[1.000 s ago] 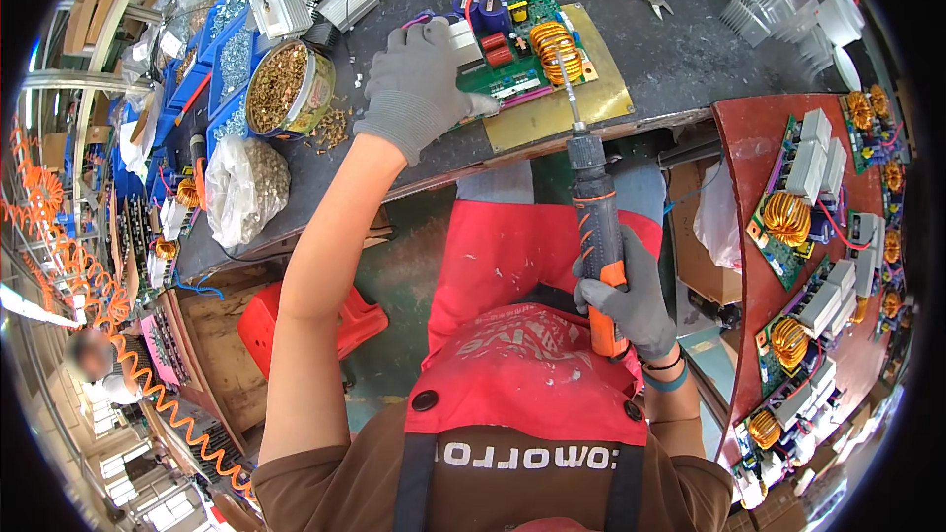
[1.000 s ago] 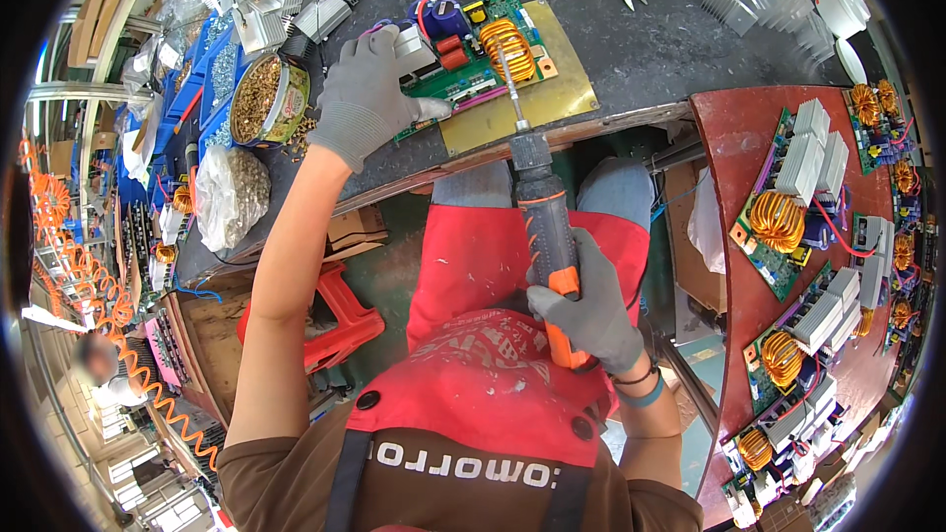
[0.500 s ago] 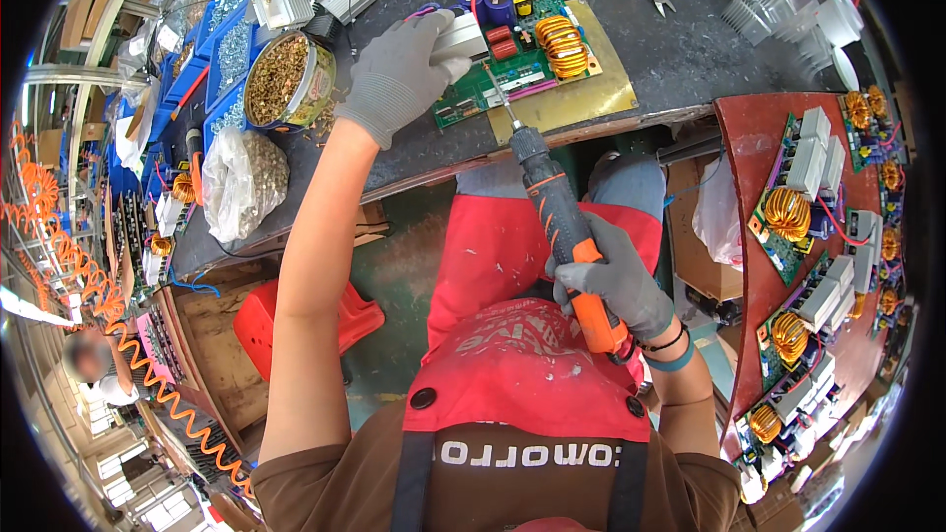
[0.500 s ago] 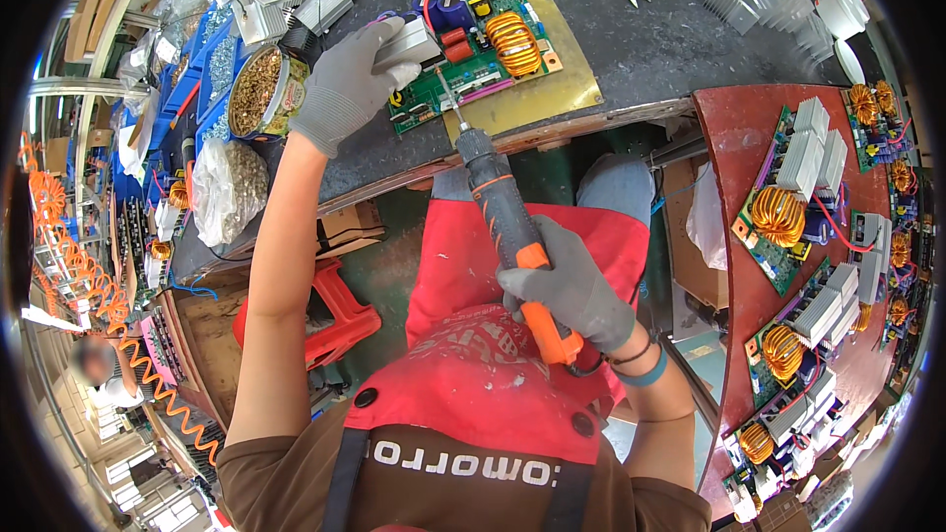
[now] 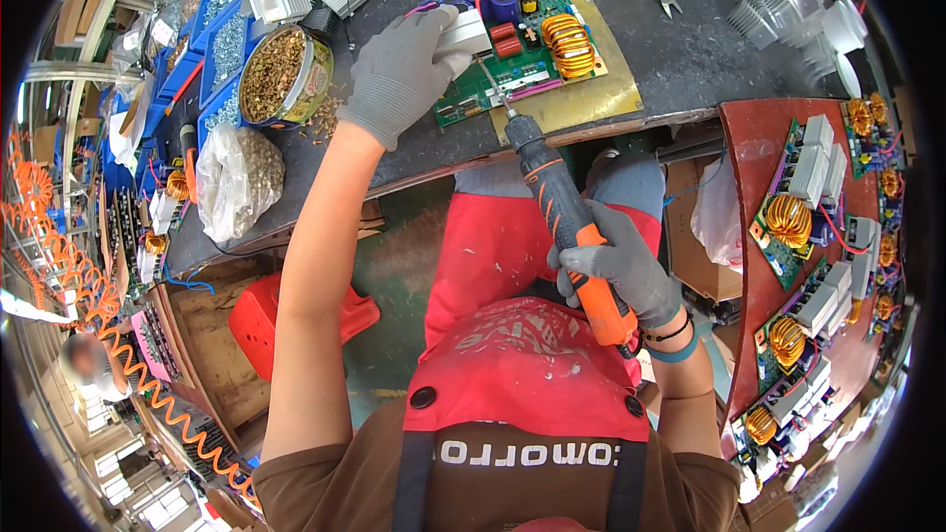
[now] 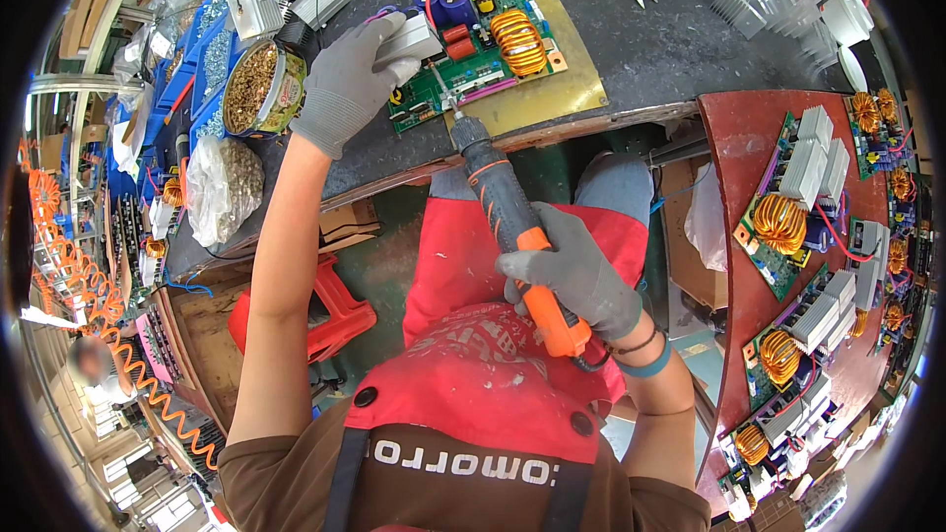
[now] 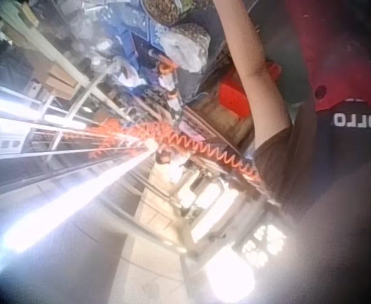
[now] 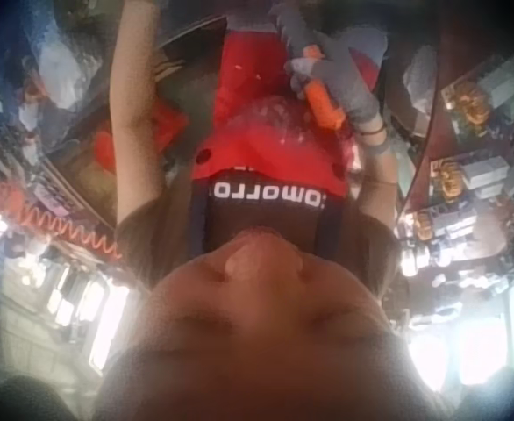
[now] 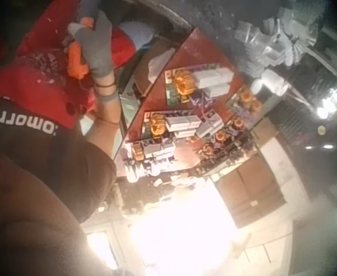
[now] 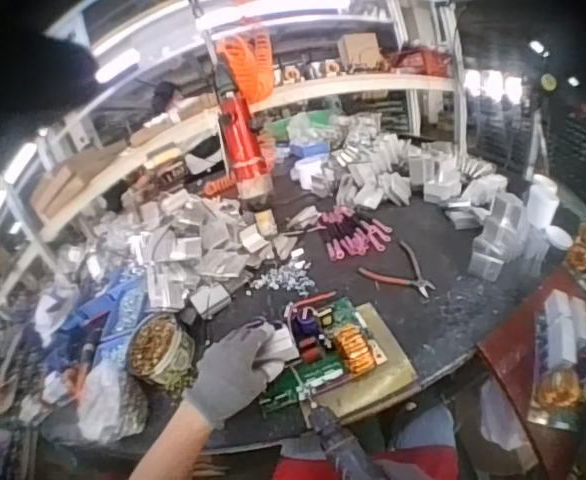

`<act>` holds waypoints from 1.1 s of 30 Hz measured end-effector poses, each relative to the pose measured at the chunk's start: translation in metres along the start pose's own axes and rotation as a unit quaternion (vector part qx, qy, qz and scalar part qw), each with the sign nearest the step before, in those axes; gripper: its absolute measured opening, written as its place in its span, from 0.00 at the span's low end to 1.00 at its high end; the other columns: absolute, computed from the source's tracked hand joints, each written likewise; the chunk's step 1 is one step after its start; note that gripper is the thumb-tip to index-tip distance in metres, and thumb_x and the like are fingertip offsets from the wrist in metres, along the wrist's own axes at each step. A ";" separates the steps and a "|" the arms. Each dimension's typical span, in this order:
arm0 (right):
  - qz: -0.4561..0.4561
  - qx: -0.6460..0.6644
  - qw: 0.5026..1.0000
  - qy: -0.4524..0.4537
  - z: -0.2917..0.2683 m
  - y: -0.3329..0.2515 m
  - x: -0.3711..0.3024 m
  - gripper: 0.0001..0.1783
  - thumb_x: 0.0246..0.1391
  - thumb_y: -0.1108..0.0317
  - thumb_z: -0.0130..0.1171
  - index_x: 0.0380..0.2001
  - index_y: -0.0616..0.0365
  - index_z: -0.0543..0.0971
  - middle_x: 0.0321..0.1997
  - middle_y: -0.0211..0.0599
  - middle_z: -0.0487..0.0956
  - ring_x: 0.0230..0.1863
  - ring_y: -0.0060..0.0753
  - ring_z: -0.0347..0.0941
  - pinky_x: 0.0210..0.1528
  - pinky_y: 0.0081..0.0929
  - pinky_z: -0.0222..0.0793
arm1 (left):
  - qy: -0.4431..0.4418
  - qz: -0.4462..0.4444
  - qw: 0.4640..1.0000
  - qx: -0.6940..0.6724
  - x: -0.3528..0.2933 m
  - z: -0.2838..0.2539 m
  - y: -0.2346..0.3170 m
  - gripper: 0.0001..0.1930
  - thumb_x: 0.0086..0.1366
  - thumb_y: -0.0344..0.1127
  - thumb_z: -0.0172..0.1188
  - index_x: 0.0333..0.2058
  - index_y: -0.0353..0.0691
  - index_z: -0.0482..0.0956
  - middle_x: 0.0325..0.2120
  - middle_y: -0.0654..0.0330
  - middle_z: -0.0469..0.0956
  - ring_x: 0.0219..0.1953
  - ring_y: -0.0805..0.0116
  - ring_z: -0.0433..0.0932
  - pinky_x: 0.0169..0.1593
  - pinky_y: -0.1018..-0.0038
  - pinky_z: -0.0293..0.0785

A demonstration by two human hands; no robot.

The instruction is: Assemble heatsinks and components onto a printed circuit board using an electric screwdriver.

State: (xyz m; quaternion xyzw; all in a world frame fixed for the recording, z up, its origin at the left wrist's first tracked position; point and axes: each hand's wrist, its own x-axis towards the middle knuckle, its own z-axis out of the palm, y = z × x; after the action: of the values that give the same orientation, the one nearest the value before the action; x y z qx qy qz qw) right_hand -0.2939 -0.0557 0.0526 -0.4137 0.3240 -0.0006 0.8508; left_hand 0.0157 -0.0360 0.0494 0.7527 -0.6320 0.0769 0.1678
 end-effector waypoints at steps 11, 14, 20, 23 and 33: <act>-0.020 -0.039 0.999 0.017 0.008 0.010 0.007 0.20 0.50 0.67 0.65 0.42 0.62 0.69 0.28 0.35 0.74 0.25 0.26 0.75 0.27 0.27 0.73 | 0.016 0.009 1.000 -0.010 0.001 0.001 0.000 0.25 0.56 0.42 0.70 0.51 0.42 0.77 0.43 0.51 0.81 0.46 0.50 0.80 0.49 0.62 0.76; -0.031 -0.074 0.996 0.039 0.017 0.020 0.011 0.22 0.51 0.65 0.67 0.43 0.62 0.68 0.29 0.34 0.74 0.28 0.24 0.75 0.30 0.27 0.72 | 0.020 0.013 0.998 -0.058 0.004 0.001 -0.004 0.23 0.57 0.39 0.70 0.50 0.40 0.78 0.41 0.51 0.82 0.44 0.50 0.81 0.46 0.63 0.77; -0.099 -0.073 0.992 0.043 0.019 0.032 0.012 0.30 0.56 0.56 0.65 0.52 0.66 0.67 0.31 0.36 0.76 0.29 0.25 0.75 0.31 0.27 0.72 | 0.008 -0.018 0.992 -0.124 0.006 0.004 -0.006 0.21 0.58 0.37 0.70 0.50 0.38 0.78 0.40 0.49 0.83 0.43 0.56 0.84 0.44 0.68 0.78; -0.106 -0.081 0.990 0.047 0.020 0.036 0.013 0.32 0.58 0.54 0.63 0.54 0.67 0.66 0.31 0.37 0.77 0.29 0.25 0.76 0.32 0.27 0.72 | 0.010 -0.025 0.990 -0.139 0.005 0.005 -0.006 0.21 0.59 0.36 0.69 0.51 0.38 0.78 0.41 0.49 0.83 0.44 0.60 0.84 0.46 0.70 0.78; -0.083 -0.106 0.989 0.058 0.022 0.031 0.012 0.32 0.57 0.55 0.64 0.55 0.67 0.66 0.32 0.37 0.77 0.29 0.24 0.75 0.31 0.26 0.72 | 0.007 -0.044 0.986 -0.161 0.003 0.009 -0.009 0.22 0.59 0.35 0.69 0.52 0.37 0.78 0.43 0.50 0.83 0.46 0.63 0.83 0.50 0.71 0.77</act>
State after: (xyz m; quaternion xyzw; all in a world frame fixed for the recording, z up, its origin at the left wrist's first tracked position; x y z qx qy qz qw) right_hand -0.2809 -0.0234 0.0340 -0.5260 0.3359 -0.0614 0.7789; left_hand 0.0246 -0.0406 0.0408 0.7420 -0.6015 -0.0283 0.2946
